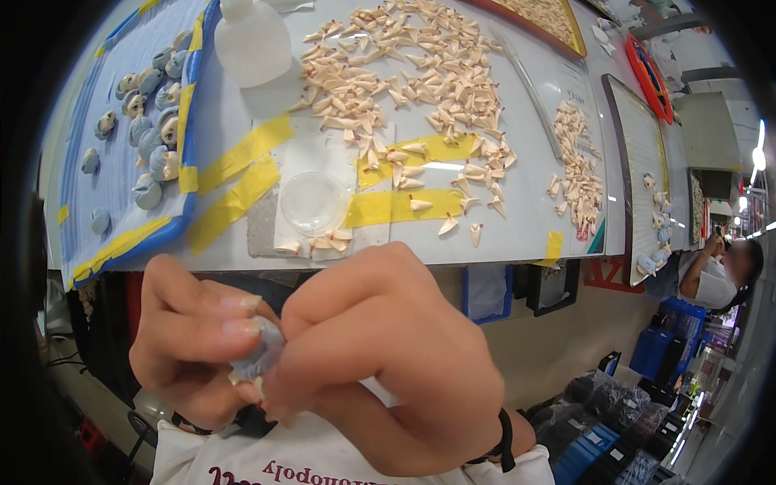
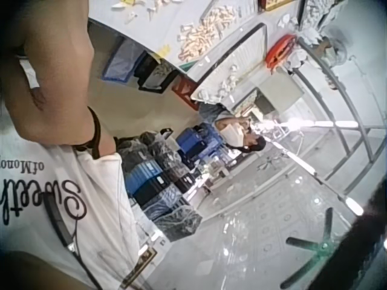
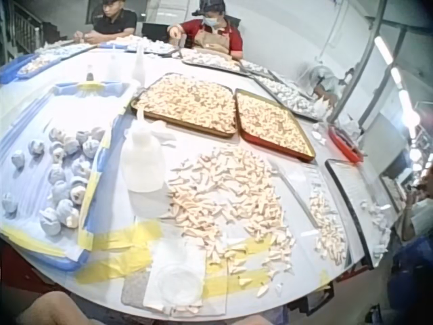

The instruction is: The person assembles small decorative figures by attaching tiny white pieces with red tips to blue and white clay-like heads. They pick up each piece individually, apply it to the head, and place the finished figure onto a tray. The process is repeated continuously.

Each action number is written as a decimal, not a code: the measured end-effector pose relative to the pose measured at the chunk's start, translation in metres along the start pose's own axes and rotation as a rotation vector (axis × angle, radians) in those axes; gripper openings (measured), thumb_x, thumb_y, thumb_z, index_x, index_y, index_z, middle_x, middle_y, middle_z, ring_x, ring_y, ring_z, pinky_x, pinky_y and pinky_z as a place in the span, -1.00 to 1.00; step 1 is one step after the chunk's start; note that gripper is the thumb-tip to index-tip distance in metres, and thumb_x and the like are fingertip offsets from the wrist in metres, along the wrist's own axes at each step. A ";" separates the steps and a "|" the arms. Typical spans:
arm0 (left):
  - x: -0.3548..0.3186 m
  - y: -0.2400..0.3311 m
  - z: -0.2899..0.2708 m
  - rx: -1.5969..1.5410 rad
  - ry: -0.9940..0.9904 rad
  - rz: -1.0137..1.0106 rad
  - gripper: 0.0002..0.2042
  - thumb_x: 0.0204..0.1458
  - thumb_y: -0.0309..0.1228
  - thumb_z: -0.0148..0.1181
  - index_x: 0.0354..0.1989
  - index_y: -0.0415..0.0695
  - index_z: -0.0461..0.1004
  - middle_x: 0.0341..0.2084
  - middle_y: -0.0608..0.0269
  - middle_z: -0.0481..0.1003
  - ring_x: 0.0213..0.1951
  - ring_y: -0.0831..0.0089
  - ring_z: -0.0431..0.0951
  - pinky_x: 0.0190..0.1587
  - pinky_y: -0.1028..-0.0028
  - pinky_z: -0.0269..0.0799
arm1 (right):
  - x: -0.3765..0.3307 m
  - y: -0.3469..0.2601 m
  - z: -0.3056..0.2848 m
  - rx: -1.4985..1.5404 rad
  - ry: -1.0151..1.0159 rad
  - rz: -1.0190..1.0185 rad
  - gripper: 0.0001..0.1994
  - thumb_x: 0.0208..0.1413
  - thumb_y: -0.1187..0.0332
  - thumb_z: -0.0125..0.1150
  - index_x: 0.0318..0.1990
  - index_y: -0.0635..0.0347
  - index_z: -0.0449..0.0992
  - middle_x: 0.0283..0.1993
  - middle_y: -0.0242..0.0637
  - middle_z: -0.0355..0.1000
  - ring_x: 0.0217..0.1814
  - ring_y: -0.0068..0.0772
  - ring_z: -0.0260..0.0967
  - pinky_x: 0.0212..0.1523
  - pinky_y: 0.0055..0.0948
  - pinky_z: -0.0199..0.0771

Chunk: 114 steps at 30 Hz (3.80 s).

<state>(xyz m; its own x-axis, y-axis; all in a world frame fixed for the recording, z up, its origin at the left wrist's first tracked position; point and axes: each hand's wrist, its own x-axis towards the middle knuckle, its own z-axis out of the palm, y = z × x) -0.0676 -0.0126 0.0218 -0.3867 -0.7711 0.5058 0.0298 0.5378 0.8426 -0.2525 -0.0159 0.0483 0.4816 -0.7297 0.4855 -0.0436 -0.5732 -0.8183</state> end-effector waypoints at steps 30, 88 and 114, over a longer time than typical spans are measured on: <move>-0.013 0.005 -0.015 0.356 0.240 -0.207 -0.55 -0.43 -0.28 0.44 -0.33 -0.20 0.44 -0.44 0.12 0.38 -0.37 0.40 0.34 -0.34 0.57 0.23 | -0.055 0.004 -0.100 -0.931 0.490 0.467 -0.78 -0.02 0.51 0.03 -0.17 0.22 0.47 -0.09 -0.13 0.38 -0.04 -0.22 0.32 -0.03 -0.42 0.26; -0.018 0.004 -0.024 0.352 0.052 -0.351 -0.64 -0.14 -0.38 0.23 -0.19 -0.33 0.37 -0.23 0.08 0.27 -0.40 0.50 0.34 -0.36 0.60 0.28 | -0.092 0.016 -0.108 -1.233 0.191 0.540 -0.41 0.12 -0.01 -0.18 0.17 0.28 0.16 0.25 0.04 0.00 0.29 0.02 -0.06 0.23 -0.18 -0.11; -0.013 0.011 -0.022 0.292 0.063 -0.425 -0.60 -0.17 -0.26 0.28 -0.22 -0.28 0.38 -0.26 0.08 0.28 -0.25 0.39 0.31 -0.24 0.54 0.23 | -0.059 0.059 -0.160 -0.964 0.190 0.559 -0.33 0.14 -0.14 -0.32 0.22 0.24 0.02 0.28 0.10 -0.11 0.34 0.04 -0.20 0.28 -0.25 -0.21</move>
<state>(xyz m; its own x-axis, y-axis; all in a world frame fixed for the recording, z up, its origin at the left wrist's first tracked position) -0.0425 -0.0044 0.0282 -0.2517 -0.9565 0.1477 -0.3800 0.2380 0.8938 -0.4232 -0.0664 0.0206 0.0449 -0.9717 0.2319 -0.9079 -0.1365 -0.3964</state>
